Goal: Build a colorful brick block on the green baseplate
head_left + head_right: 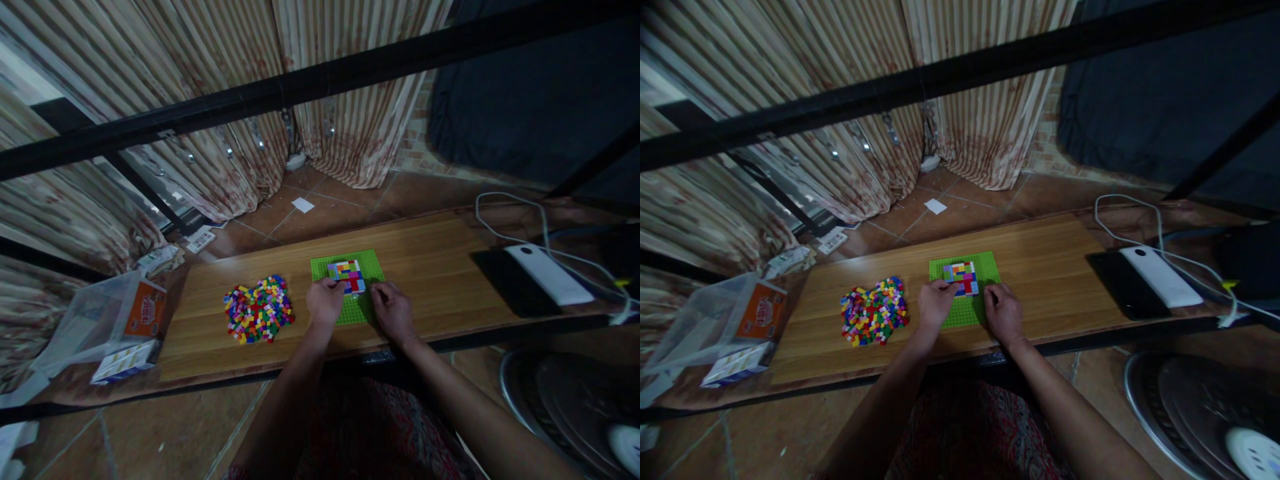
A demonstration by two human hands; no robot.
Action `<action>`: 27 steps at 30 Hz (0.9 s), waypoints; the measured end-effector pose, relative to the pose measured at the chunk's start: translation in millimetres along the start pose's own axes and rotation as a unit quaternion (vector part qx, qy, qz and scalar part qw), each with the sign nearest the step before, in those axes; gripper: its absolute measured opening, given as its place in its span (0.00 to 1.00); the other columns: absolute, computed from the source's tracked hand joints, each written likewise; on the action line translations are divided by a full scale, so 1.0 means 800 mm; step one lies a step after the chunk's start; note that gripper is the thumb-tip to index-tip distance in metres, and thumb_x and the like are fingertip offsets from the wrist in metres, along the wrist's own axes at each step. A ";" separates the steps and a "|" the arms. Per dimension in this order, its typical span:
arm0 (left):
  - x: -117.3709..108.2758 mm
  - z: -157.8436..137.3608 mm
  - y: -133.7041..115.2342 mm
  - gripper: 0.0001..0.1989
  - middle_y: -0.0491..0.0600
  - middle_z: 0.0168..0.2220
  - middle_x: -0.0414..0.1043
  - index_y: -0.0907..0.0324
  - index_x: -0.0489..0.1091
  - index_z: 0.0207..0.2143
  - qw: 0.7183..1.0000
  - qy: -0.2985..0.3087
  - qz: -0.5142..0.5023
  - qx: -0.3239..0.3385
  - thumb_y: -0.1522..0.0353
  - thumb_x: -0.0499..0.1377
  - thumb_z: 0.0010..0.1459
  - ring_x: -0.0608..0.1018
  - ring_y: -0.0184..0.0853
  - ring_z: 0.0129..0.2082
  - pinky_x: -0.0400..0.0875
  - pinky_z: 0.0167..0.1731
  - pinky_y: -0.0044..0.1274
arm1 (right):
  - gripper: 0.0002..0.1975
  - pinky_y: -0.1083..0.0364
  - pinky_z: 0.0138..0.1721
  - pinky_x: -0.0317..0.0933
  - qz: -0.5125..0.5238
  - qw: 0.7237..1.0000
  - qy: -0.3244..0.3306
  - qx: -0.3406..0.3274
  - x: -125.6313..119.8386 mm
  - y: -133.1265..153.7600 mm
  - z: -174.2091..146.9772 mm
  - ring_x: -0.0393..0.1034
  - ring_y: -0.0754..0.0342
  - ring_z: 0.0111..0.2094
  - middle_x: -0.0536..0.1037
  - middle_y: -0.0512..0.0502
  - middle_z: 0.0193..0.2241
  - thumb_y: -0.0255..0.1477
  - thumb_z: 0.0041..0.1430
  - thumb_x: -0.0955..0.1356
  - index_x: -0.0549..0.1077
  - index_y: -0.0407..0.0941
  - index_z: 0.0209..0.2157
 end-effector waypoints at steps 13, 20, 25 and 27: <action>-0.004 -0.002 -0.001 0.09 0.46 0.27 0.78 0.55 0.77 0.26 1.000 -0.013 0.000 0.012 0.62 0.61 0.54 0.77 0.33 0.29 0.62 0.26 0.21 | 0.16 0.51 0.39 0.64 -0.018 1.000 0.011 -0.021 0.002 0.003 -0.001 0.71 0.49 0.35 0.77 0.41 0.32 0.36 0.63 0.60 0.75 0.44 0.33; -0.036 -0.025 0.019 0.19 0.44 0.20 0.70 0.59 0.72 0.22 0.991 -0.034 -0.100 0.082 0.59 0.53 0.60 0.71 0.29 0.24 0.59 0.25 0.20 | 0.18 0.51 0.39 0.64 -0.021 0.999 0.013 -0.022 0.003 -0.003 -0.002 0.71 0.48 0.35 0.77 0.41 0.32 0.38 0.63 0.59 0.75 0.43 0.33; -0.059 -0.070 0.073 0.17 0.42 0.20 0.66 0.60 0.70 0.22 0.981 -0.002 -0.165 0.101 0.63 0.52 0.59 0.68 0.27 0.23 0.60 0.26 0.19 | 0.19 0.51 0.38 0.64 -0.030 0.999 0.013 -0.026 0.003 -0.005 -0.004 0.71 0.48 0.35 0.77 0.40 0.32 0.39 0.62 0.59 0.75 0.42 0.33; -0.066 -0.093 0.103 0.15 0.43 0.22 0.69 0.59 0.71 0.23 0.982 0.003 -0.167 0.083 0.62 0.53 0.59 0.70 0.28 0.25 0.62 0.27 0.19 | 0.19 0.51 0.38 0.64 -0.030 0.999 0.009 -0.029 0.001 -0.005 -0.004 0.71 0.48 0.35 0.78 0.40 0.32 0.40 0.62 0.60 0.76 0.43 0.33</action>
Point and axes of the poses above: each hand's wrist, its own z-axis towards the middle knuckle, its own x-axis out of the palm, y = z × x, the point moved 7 cm from there along z, towards the middle knuckle
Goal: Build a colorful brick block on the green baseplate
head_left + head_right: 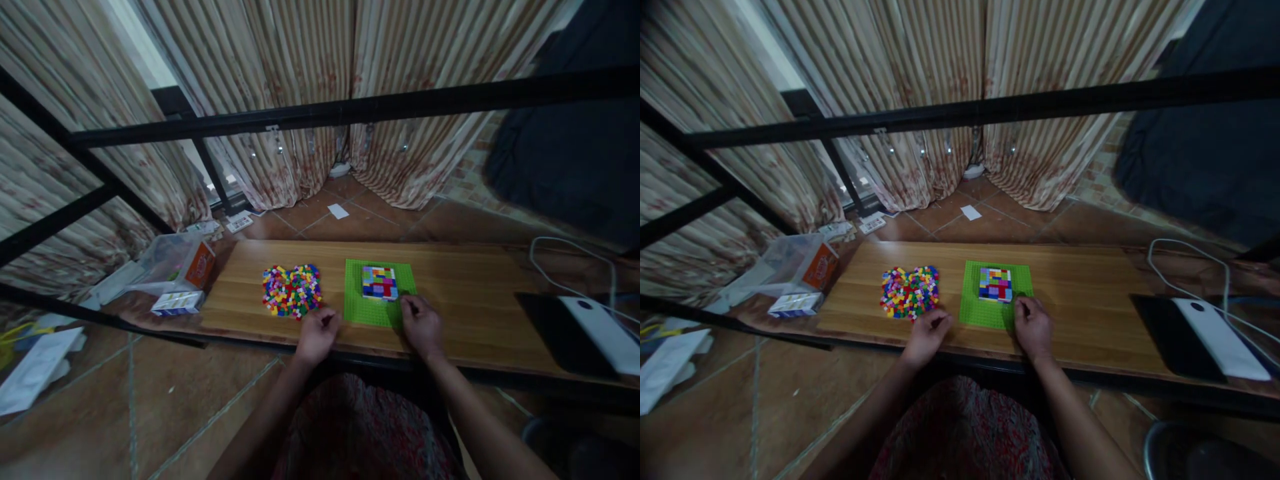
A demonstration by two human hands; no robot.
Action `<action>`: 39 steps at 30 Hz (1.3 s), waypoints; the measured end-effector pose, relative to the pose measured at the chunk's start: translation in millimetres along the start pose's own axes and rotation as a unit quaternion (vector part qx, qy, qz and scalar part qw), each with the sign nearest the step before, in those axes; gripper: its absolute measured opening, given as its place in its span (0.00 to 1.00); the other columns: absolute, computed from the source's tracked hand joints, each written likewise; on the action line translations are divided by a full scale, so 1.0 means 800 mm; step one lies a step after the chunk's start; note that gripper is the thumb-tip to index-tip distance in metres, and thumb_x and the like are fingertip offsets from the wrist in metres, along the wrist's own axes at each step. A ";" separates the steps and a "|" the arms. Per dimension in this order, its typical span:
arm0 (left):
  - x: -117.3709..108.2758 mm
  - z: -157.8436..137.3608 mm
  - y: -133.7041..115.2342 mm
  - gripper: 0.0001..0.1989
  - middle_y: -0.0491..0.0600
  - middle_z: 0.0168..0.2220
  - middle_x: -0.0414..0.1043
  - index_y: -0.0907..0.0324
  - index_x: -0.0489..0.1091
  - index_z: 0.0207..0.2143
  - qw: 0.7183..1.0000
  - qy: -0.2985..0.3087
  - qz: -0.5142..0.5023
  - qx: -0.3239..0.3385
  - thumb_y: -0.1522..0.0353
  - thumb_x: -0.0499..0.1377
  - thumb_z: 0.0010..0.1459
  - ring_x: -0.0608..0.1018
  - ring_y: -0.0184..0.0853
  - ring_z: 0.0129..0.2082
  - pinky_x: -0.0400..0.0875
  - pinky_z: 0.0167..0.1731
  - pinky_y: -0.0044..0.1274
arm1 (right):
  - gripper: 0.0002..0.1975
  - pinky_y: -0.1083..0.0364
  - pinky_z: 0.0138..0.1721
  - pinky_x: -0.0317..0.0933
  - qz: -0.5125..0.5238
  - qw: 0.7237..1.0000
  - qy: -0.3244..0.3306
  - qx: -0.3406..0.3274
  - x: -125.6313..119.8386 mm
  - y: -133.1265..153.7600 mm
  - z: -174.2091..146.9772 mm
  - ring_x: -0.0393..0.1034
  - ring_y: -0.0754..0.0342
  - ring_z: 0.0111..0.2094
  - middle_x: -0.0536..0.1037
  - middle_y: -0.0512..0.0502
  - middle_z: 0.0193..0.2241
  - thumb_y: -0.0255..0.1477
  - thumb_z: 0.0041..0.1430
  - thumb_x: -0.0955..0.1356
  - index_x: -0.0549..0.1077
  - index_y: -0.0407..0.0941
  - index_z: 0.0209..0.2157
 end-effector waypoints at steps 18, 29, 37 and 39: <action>-0.135 -0.051 0.094 0.10 0.50 0.38 0.77 0.58 0.72 0.40 0.949 -0.216 0.179 -0.142 0.70 0.58 0.55 0.78 0.34 0.39 0.69 0.39 0.23 | 0.18 0.52 0.34 0.64 -0.054 0.998 0.006 -0.011 -0.004 -0.005 -0.003 0.73 0.47 0.33 0.78 0.40 0.33 0.41 0.60 0.62 0.76 0.43 0.34; -0.131 -0.033 0.092 0.16 0.51 0.40 0.77 0.57 0.67 0.48 0.934 -0.187 0.237 -0.189 0.68 0.58 0.56 0.78 0.37 0.41 0.68 0.40 0.25 | 0.19 0.50 0.34 0.65 -0.071 0.997 0.017 -0.006 -0.003 -0.009 -0.004 0.73 0.46 0.33 0.78 0.39 0.34 0.41 0.60 0.61 0.76 0.43 0.34; -0.117 -0.017 0.082 0.14 0.50 0.38 0.76 0.58 0.69 0.45 0.947 -0.179 0.217 -0.155 0.71 0.57 0.55 0.78 0.35 0.38 0.68 0.38 0.24 | 0.19 0.50 0.35 0.65 -0.079 0.997 0.015 -0.011 -0.002 -0.011 -0.004 0.73 0.46 0.33 0.78 0.39 0.34 0.42 0.60 0.61 0.76 0.43 0.35; -0.118 -0.017 0.084 0.14 0.49 0.37 0.77 0.58 0.69 0.46 0.951 -0.181 0.194 -0.160 0.72 0.57 0.55 0.78 0.35 0.37 0.68 0.38 0.23 | 0.20 0.50 0.34 0.65 -0.078 0.997 0.013 -0.006 -0.002 -0.012 -0.004 0.73 0.46 0.32 0.78 0.39 0.34 0.43 0.60 0.61 0.76 0.43 0.35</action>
Point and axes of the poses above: each hand's wrist, its own z-axis towards the middle knuckle, its own x-axis out of the palm, y = z × x, the point moved 7 cm from there along z, towards the middle knuckle
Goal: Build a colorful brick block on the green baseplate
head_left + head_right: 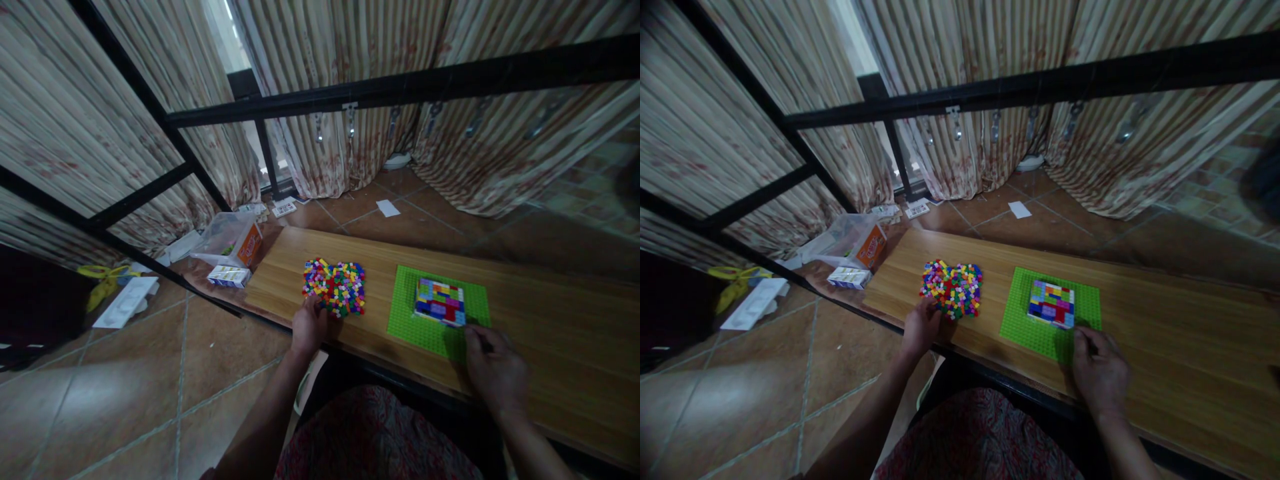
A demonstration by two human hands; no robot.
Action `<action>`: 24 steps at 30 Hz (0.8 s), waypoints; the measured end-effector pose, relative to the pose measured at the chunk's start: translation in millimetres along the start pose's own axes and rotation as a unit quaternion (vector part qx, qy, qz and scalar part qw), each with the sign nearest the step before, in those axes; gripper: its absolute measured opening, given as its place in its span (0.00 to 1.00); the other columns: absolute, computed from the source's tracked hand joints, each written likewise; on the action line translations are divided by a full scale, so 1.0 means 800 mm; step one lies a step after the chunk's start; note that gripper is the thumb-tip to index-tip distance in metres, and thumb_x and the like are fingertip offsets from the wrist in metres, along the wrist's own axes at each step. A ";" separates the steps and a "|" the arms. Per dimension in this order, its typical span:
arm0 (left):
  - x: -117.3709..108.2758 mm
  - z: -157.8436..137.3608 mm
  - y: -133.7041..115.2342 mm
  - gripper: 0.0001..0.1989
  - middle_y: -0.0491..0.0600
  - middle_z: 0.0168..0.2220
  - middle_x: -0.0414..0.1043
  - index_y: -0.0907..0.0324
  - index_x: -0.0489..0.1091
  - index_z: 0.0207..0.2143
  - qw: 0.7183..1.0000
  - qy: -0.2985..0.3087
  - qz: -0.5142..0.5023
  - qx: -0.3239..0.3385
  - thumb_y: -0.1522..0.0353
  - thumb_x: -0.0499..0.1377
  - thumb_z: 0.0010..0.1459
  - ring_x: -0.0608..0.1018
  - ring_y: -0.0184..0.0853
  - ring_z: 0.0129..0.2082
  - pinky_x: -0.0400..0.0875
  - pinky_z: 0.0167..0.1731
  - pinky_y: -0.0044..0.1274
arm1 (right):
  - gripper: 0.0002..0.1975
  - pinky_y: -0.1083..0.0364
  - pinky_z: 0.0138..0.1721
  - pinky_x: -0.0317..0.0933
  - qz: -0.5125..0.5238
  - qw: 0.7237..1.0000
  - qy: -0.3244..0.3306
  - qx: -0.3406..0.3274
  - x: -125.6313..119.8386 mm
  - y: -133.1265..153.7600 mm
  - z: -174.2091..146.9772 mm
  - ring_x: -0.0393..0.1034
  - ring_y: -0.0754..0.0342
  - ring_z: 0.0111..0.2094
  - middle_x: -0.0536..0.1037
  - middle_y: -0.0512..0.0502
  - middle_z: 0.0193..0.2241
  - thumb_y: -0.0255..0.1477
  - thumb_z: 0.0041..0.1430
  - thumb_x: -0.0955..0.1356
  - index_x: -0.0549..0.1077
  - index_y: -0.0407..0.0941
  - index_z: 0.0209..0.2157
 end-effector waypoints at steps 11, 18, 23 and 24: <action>-0.030 0.016 0.023 0.11 0.48 0.34 0.77 0.59 0.73 0.42 0.995 -0.053 -0.080 -0.015 0.69 0.56 0.56 0.77 0.31 0.32 0.69 0.34 0.21 | 0.19 0.51 0.33 0.64 -0.005 1.000 0.004 -0.009 0.002 -0.002 0.000 0.72 0.47 0.31 0.78 0.40 0.33 0.42 0.60 0.61 0.76 0.43 0.35; -0.053 0.079 0.030 0.12 0.51 0.36 0.78 0.61 0.73 0.43 0.993 -0.103 -0.048 -0.006 0.69 0.56 0.57 0.78 0.32 0.34 0.68 0.36 0.21 | 0.19 0.52 0.33 0.63 -0.008 1.000 0.012 -0.006 0.003 -0.001 0.001 0.72 0.48 0.32 0.78 0.41 0.34 0.42 0.60 0.61 0.76 0.43 0.35; -0.051 0.105 0.024 0.14 0.52 0.39 0.77 0.62 0.72 0.45 0.996 -0.087 -0.020 -0.016 0.72 0.55 0.57 0.78 0.33 0.37 0.69 0.39 0.22 | 0.20 0.52 0.34 0.63 -0.004 1.000 0.011 -0.007 0.003 0.002 0.001 0.72 0.48 0.33 0.78 0.40 0.34 0.42 0.61 0.60 0.76 0.42 0.35; -0.048 0.105 0.021 0.14 0.52 0.40 0.77 0.61 0.73 0.45 0.996 -0.082 -0.019 -0.013 0.72 0.55 0.57 0.77 0.33 0.38 0.69 0.40 0.22 | 0.20 0.52 0.34 0.63 -0.003 1.000 0.012 -0.005 0.003 0.002 0.001 0.72 0.48 0.33 0.78 0.40 0.34 0.42 0.61 0.60 0.76 0.43 0.35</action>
Point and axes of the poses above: each hand's wrist, its own z-axis towards the middle knuckle, its own x-axis out of the palm, y = z × x, the point moved 7 cm from there along z, towards the middle knuckle
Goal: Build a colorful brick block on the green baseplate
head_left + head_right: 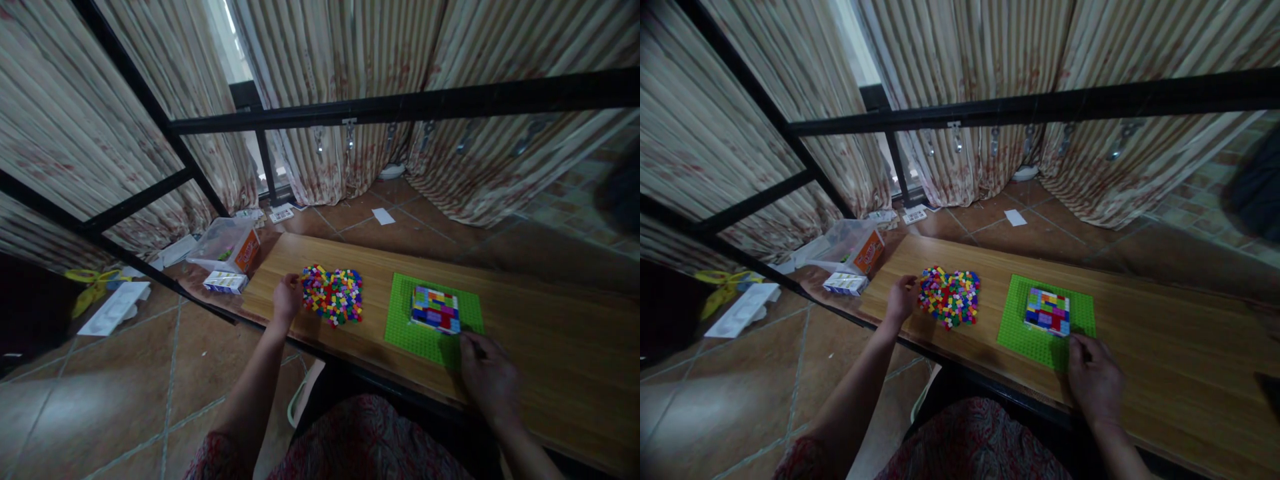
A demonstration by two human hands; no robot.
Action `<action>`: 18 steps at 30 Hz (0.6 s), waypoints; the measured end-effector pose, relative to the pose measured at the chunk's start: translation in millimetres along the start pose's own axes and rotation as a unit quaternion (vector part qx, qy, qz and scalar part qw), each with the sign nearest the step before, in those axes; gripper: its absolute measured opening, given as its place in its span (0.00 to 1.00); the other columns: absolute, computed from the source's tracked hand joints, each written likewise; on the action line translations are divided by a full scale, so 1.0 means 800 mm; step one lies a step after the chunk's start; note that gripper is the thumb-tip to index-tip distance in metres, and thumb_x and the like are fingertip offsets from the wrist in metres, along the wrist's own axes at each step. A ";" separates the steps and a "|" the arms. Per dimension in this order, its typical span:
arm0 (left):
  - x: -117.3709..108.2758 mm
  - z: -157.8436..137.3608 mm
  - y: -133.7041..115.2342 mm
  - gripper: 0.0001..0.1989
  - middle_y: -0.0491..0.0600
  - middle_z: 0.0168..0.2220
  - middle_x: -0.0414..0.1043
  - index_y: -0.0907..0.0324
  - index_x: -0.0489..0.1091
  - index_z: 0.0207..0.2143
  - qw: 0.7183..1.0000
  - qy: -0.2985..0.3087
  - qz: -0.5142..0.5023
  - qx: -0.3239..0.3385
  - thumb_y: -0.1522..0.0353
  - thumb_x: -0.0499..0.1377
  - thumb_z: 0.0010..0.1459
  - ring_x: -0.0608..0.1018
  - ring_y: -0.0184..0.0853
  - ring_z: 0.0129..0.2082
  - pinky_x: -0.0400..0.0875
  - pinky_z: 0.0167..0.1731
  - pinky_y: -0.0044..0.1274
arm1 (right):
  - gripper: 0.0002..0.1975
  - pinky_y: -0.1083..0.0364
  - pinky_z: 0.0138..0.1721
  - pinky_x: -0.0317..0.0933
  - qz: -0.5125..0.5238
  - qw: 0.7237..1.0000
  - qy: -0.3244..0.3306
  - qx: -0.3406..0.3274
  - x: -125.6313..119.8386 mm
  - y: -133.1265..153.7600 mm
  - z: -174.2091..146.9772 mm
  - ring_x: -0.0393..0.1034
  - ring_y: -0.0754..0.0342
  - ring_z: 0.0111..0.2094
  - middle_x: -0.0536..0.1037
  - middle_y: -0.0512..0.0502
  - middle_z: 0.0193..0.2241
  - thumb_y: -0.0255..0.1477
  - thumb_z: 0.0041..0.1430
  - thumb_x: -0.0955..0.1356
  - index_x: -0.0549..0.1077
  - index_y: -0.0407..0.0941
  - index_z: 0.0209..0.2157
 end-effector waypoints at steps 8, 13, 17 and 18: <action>0.033 -0.008 -0.065 0.17 0.52 0.50 0.72 0.56 0.72 0.49 0.973 0.050 0.112 0.198 0.73 0.53 0.58 0.72 0.36 0.50 0.65 0.53 0.27 | 0.22 0.51 0.34 0.63 -0.002 1.000 0.001 0.001 -0.001 0.002 0.001 0.72 0.46 0.34 0.78 0.38 0.35 0.44 0.61 0.59 0.76 0.42 0.35; 0.058 -0.018 -0.093 0.24 0.52 0.54 0.69 0.58 0.71 0.51 0.940 0.094 0.164 0.285 0.78 0.52 0.53 0.68 0.39 0.54 0.60 0.58 0.31 | 0.22 0.50 0.36 0.64 0.012 1.000 0.003 0.008 0.000 0.001 0.002 0.72 0.46 0.35 0.78 0.38 0.35 0.44 0.61 0.60 0.76 0.41 0.34; 0.062 -0.041 -0.094 0.25 0.53 0.54 0.69 0.57 0.70 0.53 0.935 0.094 0.168 0.297 0.77 0.50 0.54 0.68 0.41 0.53 0.61 0.56 0.33 | 0.21 0.51 0.36 0.64 0.013 1.000 0.007 0.006 0.001 0.001 0.002 0.72 0.46 0.35 0.78 0.38 0.35 0.43 0.61 0.60 0.76 0.42 0.35; 0.061 -0.047 -0.092 0.25 0.53 0.54 0.69 0.57 0.69 0.54 0.934 0.094 0.168 0.301 0.77 0.50 0.54 0.67 0.41 0.53 0.61 0.56 0.33 | 0.21 0.51 0.36 0.63 0.013 1.000 0.006 0.004 0.001 0.001 0.002 0.72 0.46 0.35 0.78 0.38 0.35 0.43 0.61 0.60 0.76 0.42 0.35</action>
Point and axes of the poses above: each hand's wrist, its own z-axis towards the middle knuckle, its own x-axis out of the palm, y = z × x, the point moved 7 cm from there along z, towards the middle knuckle
